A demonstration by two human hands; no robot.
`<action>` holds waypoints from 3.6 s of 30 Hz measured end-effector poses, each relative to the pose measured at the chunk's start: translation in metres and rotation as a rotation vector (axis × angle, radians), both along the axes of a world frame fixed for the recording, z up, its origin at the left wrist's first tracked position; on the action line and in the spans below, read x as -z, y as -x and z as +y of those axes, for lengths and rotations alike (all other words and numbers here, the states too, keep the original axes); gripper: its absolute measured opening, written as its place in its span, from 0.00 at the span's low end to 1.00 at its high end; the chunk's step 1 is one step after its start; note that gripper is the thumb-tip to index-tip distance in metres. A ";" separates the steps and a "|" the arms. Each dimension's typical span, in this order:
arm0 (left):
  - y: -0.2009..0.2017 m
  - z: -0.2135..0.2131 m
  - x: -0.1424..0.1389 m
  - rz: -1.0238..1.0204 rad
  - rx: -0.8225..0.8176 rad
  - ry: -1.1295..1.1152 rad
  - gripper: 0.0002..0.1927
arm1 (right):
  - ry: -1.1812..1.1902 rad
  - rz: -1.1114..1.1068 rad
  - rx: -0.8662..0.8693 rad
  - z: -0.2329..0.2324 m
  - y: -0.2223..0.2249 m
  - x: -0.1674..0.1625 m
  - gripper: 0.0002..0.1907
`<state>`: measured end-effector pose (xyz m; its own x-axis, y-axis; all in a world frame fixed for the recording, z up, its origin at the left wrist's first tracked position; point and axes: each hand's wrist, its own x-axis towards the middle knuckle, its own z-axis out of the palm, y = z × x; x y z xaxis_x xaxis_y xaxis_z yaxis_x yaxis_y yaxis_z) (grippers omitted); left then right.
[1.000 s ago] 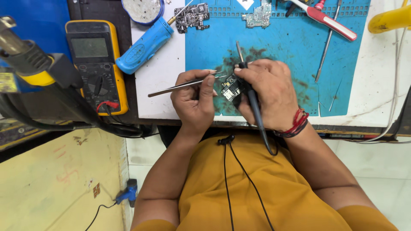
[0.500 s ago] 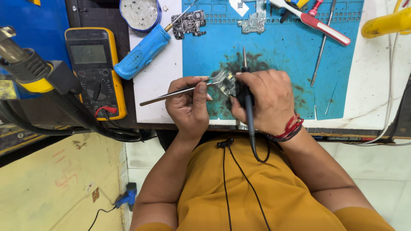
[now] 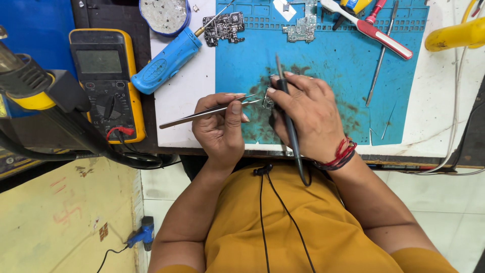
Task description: The person solders a small circuit board at a workbench, holding the board with tweezers while applying a soldering iron to its components, occasionally repositioning the board and touching it with a metal probe. Other boards, a multimeter, and hand tools lie on the blue mat around the work area.
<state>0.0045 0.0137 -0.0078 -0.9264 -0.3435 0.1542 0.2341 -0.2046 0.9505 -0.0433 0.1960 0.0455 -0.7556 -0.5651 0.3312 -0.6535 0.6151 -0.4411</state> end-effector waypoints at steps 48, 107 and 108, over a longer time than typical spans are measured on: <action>0.015 0.005 -0.029 -0.148 0.149 0.640 0.05 | 0.439 -0.142 0.056 0.027 -0.019 0.030 0.05; 0.016 0.008 -0.029 -0.138 0.142 0.673 0.06 | 0.433 -0.086 0.077 0.026 -0.019 0.028 0.04; 0.015 0.007 -0.029 -0.141 0.147 0.665 0.06 | 0.433 -0.086 0.076 0.025 -0.018 0.028 0.04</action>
